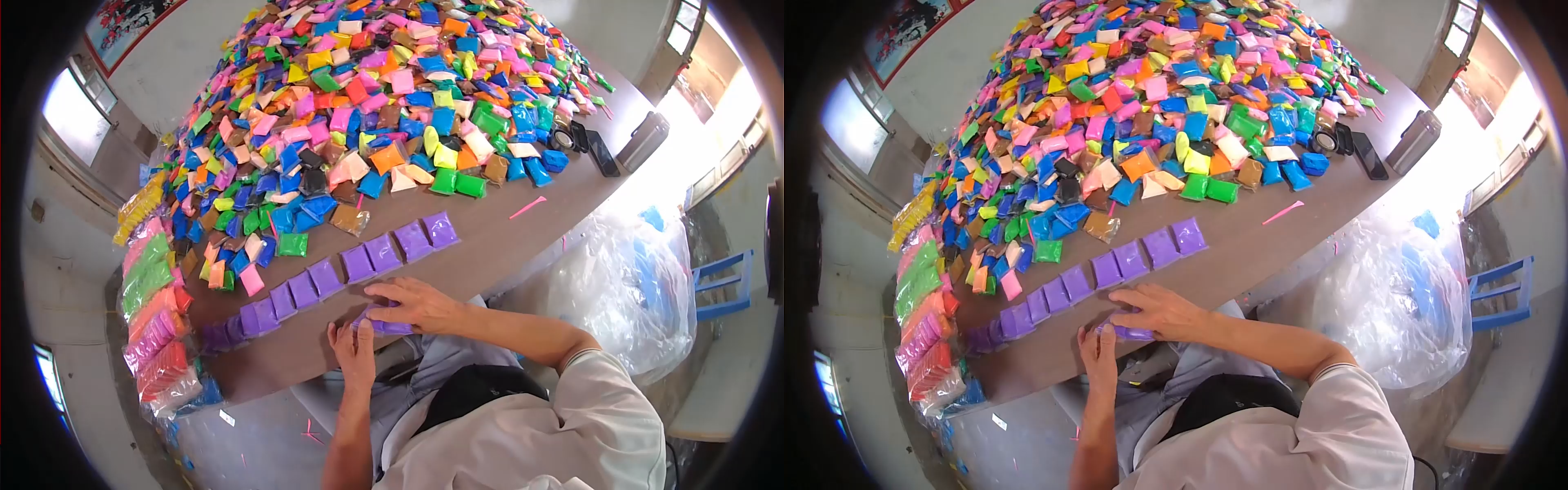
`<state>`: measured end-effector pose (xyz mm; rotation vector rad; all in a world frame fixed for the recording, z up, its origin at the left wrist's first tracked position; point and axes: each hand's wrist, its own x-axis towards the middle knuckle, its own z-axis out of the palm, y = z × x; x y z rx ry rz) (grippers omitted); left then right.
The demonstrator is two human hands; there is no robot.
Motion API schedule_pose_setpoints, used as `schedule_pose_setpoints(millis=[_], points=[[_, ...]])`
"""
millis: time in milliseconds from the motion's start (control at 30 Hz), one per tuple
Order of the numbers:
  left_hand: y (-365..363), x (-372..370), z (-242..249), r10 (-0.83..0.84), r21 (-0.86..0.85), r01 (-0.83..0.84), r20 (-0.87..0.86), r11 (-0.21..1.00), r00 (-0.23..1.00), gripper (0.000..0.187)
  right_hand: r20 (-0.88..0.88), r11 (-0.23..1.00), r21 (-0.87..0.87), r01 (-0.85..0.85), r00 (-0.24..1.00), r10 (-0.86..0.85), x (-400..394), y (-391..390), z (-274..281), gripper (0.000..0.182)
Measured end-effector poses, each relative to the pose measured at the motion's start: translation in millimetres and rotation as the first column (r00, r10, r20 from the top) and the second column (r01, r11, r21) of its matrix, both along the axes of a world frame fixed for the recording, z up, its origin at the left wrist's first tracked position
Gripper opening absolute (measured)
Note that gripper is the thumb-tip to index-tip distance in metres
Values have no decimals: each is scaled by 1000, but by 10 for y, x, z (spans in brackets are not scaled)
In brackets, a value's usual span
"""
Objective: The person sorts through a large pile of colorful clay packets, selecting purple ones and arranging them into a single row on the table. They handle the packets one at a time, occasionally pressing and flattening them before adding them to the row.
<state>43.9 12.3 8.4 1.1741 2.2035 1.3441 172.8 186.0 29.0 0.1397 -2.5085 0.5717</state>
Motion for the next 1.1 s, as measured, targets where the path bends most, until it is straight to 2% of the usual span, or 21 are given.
schedule_pose_setpoints(millis=[100,200,300,400,600,700,800,900,1000,1100], points=[[12,43,7,-1,-47,-3,-98,999,995,32,94,999,31,42,995,-45,164,47,156,66],[47,124,19,24,-20,-29,-233,999,972,25,151,983,-70,170,976,-158,448,162,145,63],[79,182,41,51,24,-45,-369,999,928,20,422,901,-114,418,841,-337,808,393,140,61],[96,229,90,56,21,-52,-425,998,904,17,320,892,52,449,838,-441,1003,785,149,66],[146,257,14,67,19,-67,-519,998,852,15,183,907,187,377,894,-410,964,1201,313,68],[128,246,-3,56,12,-60,-542,998,838,16,166,862,103,496,846,-506,1132,1316,300,65],[126,254,-37,64,16,-66,-548,998,834,17,188,797,92,597,776,-603,1440,1402,213,49],[132,270,-58,79,21,-82,-563,996,822,18,183,704,-113,701,711,-679,1548,1234,128,32],[144,267,-91,91,47,-78,-585,996,806,19,98,648,-238,724,682,-725,1479,1053,94,26],[154,259,-106,109,80,-76,-623,994,775,19,65,671,-172,721,688,-723,1368,935,110,27]])
